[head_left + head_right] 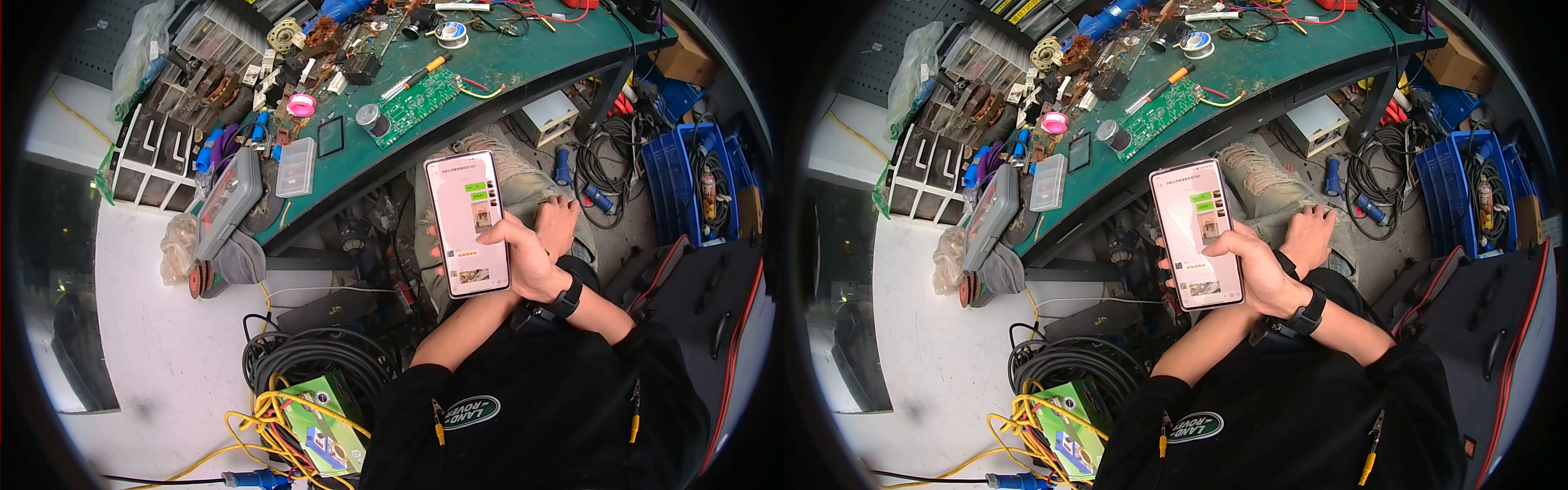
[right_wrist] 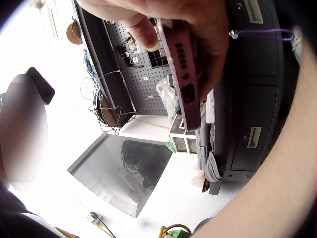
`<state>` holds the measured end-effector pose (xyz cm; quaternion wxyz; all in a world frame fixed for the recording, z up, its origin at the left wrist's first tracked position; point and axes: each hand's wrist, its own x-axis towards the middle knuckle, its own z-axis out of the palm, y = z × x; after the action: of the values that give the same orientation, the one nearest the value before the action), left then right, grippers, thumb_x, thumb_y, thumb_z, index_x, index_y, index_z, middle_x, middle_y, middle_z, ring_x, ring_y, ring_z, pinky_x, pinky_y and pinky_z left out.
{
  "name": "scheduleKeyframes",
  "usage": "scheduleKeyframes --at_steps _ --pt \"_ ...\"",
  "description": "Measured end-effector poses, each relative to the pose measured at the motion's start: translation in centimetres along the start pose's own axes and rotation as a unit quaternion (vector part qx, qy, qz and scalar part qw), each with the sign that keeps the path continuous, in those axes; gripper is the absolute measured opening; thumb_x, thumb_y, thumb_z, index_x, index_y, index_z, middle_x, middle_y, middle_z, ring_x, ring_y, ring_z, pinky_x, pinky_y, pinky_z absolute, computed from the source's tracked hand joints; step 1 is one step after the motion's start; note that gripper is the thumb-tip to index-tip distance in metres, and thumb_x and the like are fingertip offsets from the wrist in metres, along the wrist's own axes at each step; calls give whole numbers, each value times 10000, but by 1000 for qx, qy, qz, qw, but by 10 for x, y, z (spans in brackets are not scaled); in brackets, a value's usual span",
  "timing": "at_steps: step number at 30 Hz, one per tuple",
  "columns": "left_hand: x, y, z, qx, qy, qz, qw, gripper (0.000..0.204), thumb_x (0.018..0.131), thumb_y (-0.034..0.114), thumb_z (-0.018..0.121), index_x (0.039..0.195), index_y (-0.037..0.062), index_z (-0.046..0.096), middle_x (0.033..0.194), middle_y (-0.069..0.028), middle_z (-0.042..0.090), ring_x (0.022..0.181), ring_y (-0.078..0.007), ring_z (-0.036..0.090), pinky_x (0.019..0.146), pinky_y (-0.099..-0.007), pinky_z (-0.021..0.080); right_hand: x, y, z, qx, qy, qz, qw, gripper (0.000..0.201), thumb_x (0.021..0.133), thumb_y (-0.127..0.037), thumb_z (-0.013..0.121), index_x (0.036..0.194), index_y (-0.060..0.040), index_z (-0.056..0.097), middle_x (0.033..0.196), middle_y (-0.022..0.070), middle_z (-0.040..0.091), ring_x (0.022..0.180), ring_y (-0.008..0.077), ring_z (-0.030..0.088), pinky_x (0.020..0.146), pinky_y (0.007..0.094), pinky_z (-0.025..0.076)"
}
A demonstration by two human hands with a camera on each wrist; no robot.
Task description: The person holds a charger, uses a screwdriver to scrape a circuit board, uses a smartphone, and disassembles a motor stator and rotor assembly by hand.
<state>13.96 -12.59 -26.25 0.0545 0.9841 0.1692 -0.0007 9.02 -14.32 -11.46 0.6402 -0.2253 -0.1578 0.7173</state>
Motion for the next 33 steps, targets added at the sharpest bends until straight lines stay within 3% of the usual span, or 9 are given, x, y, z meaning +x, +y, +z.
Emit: scheduleKeyframes --at_steps 10,26,29,31,33 --pt "0 1 -2 -1 -8 -10 1000 592 686 344 812 1130 60 541 1029 -109 594 977 -259 609 748 -342 530 3 4 -5 -10 -8 4 1000 588 894 -265 466 1408 4 370 1292 237 545 1107 388 601 932 524 510" --pt "0 1 -1 -2 0 -8 1000 582 679 333 815 1113 57 542 1017 -113 601 968 -260 610 742 -337 528 1 4 -4 33 -3 16 999 617 921 -350 405 1420 10 363 1304 260 528 1105 412 594 936 524 498" --pt "-1 0 -1 -6 5 -7 1000 574 677 327 815 1105 56 544 1016 -113 601 968 -261 610 744 -339 529 1 4 -3 50 2 4 999 580 933 -350 411 1370 31 420 1228 227 587 1067 355 630 883 479 536" --pt "-2 1 -1 -9 6 -8 1000 565 676 322 815 1098 58 545 1014 -112 601 967 -262 611 750 -340 531 1 4 -3 37 -7 1 999 629 934 -367 375 1428 22 349 1300 280 522 1097 421 594 932 534 498" --pt "-1 0 0 -8 8 -8 1000 563 676 320 815 1096 59 546 1013 -111 601 967 -262 611 751 -339 532 1 4 -2 37 -9 1 999 633 930 -361 375 1431 24 344 1298 280 522 1095 422 594 931 534 499"
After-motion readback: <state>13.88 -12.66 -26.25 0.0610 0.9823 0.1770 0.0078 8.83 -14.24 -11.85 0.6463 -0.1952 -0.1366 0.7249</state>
